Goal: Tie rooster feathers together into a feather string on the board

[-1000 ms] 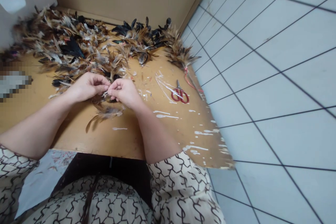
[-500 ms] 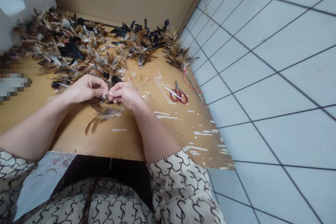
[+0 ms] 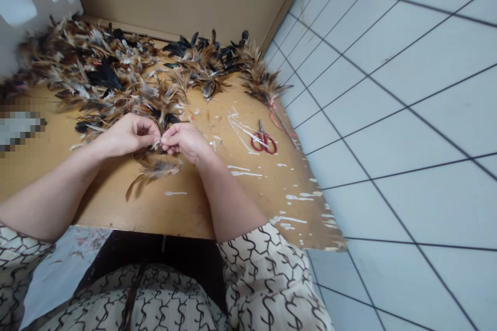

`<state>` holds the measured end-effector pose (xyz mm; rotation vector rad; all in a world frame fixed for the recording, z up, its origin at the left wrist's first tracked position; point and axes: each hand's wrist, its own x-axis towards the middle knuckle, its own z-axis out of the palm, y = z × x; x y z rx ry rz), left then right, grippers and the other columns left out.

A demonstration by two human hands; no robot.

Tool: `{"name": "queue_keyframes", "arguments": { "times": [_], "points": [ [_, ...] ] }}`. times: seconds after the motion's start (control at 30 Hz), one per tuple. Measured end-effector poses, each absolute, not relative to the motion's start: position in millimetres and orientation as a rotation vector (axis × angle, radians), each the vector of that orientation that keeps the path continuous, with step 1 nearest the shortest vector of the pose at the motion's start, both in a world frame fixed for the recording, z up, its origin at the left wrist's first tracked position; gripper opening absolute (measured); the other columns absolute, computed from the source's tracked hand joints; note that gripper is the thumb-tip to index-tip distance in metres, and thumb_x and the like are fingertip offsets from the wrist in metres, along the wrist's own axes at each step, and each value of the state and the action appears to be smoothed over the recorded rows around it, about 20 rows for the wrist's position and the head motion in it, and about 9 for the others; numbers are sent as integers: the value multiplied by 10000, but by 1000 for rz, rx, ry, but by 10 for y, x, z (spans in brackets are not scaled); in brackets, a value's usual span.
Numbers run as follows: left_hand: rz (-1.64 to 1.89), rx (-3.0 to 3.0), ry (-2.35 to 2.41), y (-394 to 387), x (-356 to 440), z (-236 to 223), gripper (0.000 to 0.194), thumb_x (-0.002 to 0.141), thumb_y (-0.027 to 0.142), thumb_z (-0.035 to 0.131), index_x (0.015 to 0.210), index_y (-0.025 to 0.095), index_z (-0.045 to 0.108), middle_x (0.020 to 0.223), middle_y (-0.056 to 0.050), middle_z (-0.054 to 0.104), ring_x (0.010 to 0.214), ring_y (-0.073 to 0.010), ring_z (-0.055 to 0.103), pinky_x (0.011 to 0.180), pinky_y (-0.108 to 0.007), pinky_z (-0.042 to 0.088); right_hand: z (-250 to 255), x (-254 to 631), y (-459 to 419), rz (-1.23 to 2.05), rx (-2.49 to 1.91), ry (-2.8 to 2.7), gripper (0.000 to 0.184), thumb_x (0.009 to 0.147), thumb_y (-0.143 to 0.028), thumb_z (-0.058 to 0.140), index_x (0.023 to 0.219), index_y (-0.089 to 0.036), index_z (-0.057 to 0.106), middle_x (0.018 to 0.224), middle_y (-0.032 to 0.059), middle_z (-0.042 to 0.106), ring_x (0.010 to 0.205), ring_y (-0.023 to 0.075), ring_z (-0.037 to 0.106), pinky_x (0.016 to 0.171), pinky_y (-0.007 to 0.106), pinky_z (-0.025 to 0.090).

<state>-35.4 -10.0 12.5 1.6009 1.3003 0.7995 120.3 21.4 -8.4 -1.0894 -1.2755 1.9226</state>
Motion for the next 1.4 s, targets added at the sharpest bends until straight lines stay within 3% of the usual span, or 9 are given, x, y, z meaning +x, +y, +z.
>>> {"name": "queue_keyframes", "arguments": {
  "times": [0.23,0.6,0.77,0.9,1.07,1.27,1.4],
  "points": [
    [870,1645,1271,-141,-346,143,74,621,181,629,575,124,634,499,23,571,462,-64,443,482,-185,353,-54,1212,220,1999,-1093,-1210,172,582,15,584,536,-147,550,419,-15,579,392,75,521,413,158,438],
    [782,1627,1147,-124,-364,116,165,571,270,733,575,128,649,481,28,566,458,-56,440,475,-181,342,-87,1241,223,2021,-1037,-1266,139,511,-16,579,523,-152,555,417,-20,580,379,79,519,414,173,440],
    [807,1480,1176,-122,-337,123,239,643,309,734,563,141,585,454,44,519,412,-45,422,425,-166,327,-86,1222,207,1925,-1008,-1307,132,493,-39,574,504,-164,532,411,-34,572,379,73,501,410,179,423],
    [880,1324,1271,-102,-305,106,160,692,187,707,628,144,567,490,32,571,439,-64,512,481,-176,430,-89,1206,189,1792,-993,-1348,106,483,-70,586,500,-164,540,426,-33,579,384,67,483,403,182,390],
    [866,1140,1268,-94,-290,101,180,620,16,664,692,146,562,478,47,588,438,-81,563,484,-184,477,-115,1186,182,1654,-1028,-1394,103,475,-81,591,512,-168,552,451,-35,585,404,69,472,408,191,345],
    [946,956,1249,-94,-278,114,200,566,-2,663,692,129,580,496,28,610,432,-90,571,484,-211,502,-100,1160,153,1467,-1036,-1483,118,527,-114,631,537,-179,533,471,-54,522,446,66,422,453,207,328],
    [986,901,1250,-89,-279,123,167,567,14,634,691,124,606,510,20,616,442,-95,575,506,-238,527,-64,1137,105,1226,-1039,-1614,128,585,-144,647,557,-191,531,575,-31,568,548,91,481,553,241,412]
  ]
}}
